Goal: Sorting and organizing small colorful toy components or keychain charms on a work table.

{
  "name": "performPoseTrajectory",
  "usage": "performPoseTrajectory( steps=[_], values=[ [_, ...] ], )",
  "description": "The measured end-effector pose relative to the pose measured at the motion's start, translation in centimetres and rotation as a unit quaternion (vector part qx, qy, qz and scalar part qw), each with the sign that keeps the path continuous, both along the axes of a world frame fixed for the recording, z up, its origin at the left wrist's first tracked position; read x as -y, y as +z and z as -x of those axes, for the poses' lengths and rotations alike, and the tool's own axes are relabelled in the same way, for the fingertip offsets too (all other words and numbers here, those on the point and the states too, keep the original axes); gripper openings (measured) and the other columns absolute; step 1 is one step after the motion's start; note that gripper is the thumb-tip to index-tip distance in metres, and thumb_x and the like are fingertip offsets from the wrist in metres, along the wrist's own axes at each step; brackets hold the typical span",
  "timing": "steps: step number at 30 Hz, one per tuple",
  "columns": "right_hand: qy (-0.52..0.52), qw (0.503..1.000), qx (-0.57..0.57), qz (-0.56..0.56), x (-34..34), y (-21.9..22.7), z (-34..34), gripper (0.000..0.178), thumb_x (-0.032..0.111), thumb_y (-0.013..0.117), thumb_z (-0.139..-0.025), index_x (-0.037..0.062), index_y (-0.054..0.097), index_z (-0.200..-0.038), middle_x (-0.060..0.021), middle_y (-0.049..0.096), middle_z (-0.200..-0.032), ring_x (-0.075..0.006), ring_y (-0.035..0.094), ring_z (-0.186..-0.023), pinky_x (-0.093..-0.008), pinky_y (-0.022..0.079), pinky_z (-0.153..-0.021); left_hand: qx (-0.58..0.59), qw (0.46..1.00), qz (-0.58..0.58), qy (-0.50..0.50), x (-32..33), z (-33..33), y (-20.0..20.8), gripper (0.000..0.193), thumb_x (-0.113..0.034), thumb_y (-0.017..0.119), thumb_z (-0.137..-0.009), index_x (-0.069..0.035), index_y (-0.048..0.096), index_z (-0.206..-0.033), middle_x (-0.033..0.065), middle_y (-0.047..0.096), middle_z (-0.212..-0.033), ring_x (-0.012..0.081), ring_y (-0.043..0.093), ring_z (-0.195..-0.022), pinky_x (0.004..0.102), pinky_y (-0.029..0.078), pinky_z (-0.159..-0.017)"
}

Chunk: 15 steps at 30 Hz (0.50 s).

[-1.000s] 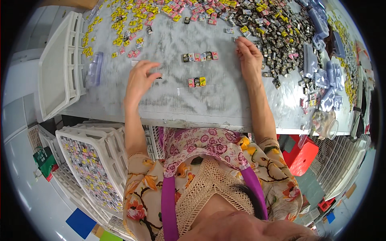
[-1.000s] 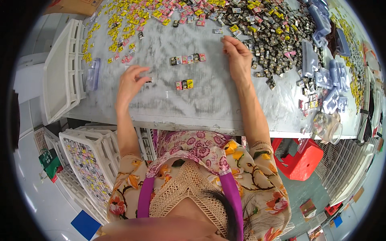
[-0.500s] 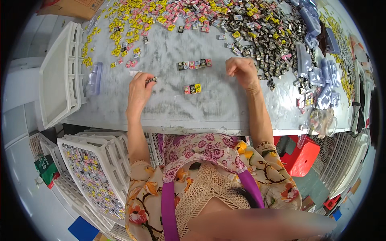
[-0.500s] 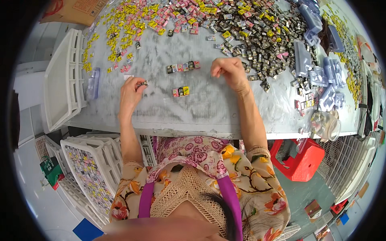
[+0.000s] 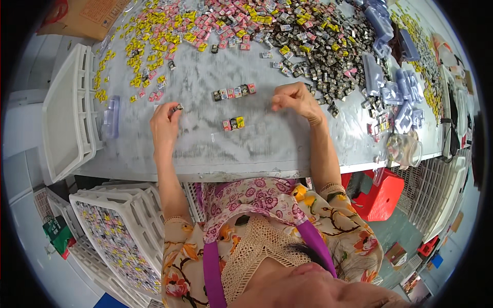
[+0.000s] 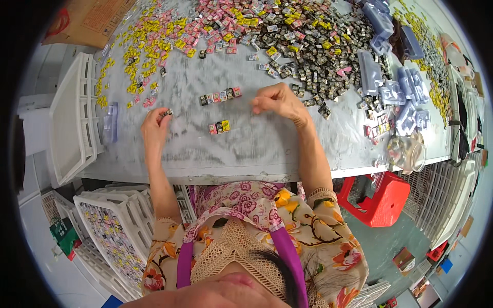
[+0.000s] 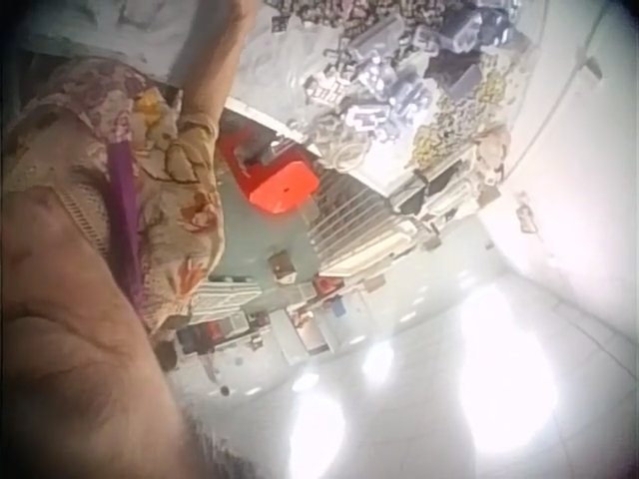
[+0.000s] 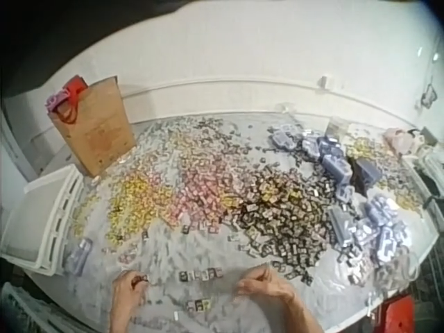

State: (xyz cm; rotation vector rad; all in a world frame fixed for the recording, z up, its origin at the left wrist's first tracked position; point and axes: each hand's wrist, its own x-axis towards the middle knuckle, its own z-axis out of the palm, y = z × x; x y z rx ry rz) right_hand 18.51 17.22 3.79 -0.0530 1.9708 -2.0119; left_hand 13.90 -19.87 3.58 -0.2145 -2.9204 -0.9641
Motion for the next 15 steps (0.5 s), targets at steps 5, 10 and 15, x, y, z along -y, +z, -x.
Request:
performPoseTrajectory(
  steps=[5, 10, 15],
  values=[
    [-0.127, 0.989, -0.067, -0.034, -2.6, 0.2, -0.1, 0.031, 0.023, 0.066, -0.087, -0.0011, 0.067, -0.067, -0.0037, 0.064, -0.07, -0.0102, 0.053, -0.065, -0.0268, 0.04, -0.06, -0.021, 0.999, -0.006, 0.026, 0.4, 0.6, -0.5, 0.026, 0.0, 0.071, -0.083, -0.003, 0.068, -0.109, 0.0095, 0.066, -0.093, 0.0177, 0.061, -0.072, 0.03, 0.05, -0.067],
    [-0.389, 0.905, -0.165, -0.048, -2.8, -0.6, 0.3, 0.034, 0.024, 0.065, -0.094, -0.0008, 0.069, -0.071, -0.0013, 0.059, -0.066, -0.0076, 0.047, -0.063, -0.024, 0.036, -0.057, -0.03, 0.999, -0.004, 0.027, 1.7, 0.7, -1.8, 0.026, 0.001, 0.071, -0.082, -0.004, 0.069, -0.108, 0.011, 0.067, -0.095, 0.0225, 0.065, -0.073, 0.0329, 0.052, -0.068],
    [-0.457, 0.869, -0.154, -0.114, -2.6, -1.2, 0.8, 0.026, 0.021, 0.064, -0.096, -0.0011, 0.072, -0.085, -0.0006, 0.062, -0.073, -0.0061, 0.05, -0.065, -0.022, 0.038, -0.059, -0.028, 0.999, -0.021, 0.039, 1.8, 0.5, -2.0, 0.028, -0.002, 0.071, -0.084, -0.004, 0.069, -0.112, 0.0083, 0.066, -0.093, 0.0164, 0.061, -0.073, 0.0292, 0.051, -0.068]
  ],
)
